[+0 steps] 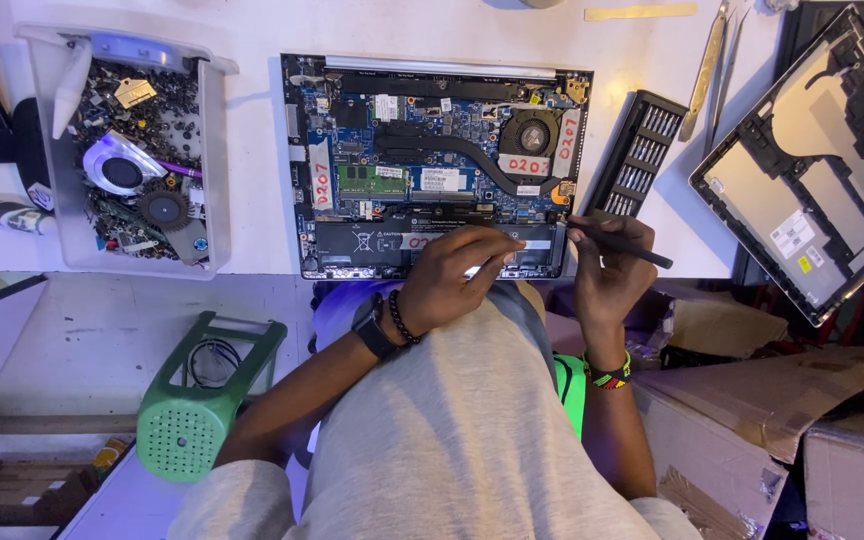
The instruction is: Disassembling a laptop to access and manipulate internal components using a screwdriver
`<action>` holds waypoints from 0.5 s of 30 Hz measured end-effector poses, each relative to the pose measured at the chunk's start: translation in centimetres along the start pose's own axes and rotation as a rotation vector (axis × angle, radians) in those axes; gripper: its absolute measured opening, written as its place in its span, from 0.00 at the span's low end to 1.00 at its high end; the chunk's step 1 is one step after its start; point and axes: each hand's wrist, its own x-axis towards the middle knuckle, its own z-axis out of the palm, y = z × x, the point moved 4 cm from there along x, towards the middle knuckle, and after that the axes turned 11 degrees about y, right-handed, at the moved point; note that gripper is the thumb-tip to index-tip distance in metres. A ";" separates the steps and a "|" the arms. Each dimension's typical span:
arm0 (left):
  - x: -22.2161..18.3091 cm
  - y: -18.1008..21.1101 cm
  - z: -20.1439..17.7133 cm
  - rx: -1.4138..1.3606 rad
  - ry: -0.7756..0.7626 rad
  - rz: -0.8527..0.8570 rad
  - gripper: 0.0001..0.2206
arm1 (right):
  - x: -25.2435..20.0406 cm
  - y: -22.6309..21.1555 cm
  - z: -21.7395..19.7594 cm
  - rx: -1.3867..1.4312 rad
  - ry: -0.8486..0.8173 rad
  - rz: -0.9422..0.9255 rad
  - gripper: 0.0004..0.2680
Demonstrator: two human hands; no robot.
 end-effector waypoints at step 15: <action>0.1 0.1 -0.3 0.008 0.001 0.006 0.06 | 0.1 0.7 0.2 -0.122 -0.050 -0.005 0.10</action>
